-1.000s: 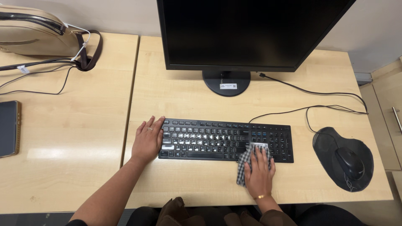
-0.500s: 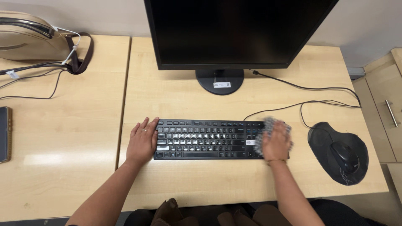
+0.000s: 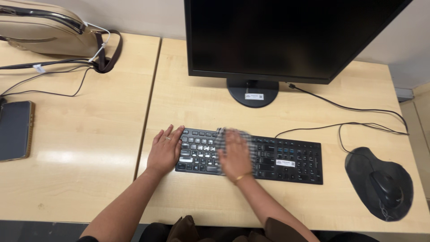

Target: The person cleans multiple computer monitors, keyboards, computer mice, and desk surfaces using a checkered cloth.

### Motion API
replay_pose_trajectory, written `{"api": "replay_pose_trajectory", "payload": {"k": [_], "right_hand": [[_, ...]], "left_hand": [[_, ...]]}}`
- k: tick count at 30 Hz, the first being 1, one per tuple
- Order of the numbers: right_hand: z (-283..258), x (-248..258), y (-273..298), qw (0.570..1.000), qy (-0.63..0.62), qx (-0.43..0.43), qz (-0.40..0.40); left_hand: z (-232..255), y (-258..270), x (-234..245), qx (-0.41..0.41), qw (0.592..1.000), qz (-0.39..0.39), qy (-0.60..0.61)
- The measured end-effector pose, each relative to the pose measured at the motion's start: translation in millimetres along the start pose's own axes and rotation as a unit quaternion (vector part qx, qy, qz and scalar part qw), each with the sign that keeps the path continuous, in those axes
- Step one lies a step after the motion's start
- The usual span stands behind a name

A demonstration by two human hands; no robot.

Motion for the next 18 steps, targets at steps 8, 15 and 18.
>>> {"api": "replay_pose_trajectory", "payload": {"k": [8,15,18], "right_hand": [[-96.8,-4.8,-1.7,0.97,0.02,0.239,-0.033],[11.7,13.7,39.9,0.987,0.0,0.077,-0.139],[98.3,17.5,74.7,0.998,0.013,-0.058,0.001]], "left_hand": [[-3.9,2.6,-3.0,-0.016,1.0,0.024,0.004],[-0.7,0.6,1.6,-0.008,1.0,0.022,0.012],[0.8,0.9,4.2,-0.007,1.0,0.022,0.014]]}}
Point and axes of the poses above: each hand's wrist, its own y-axis away from the middle knuckle, its own x-axis out of the back of the hand, z = x × y, the point moved 4 cm from there along -y, towards the middle knuckle, and after that the axes turned 13 degrees about z, right-handed, at the moved point
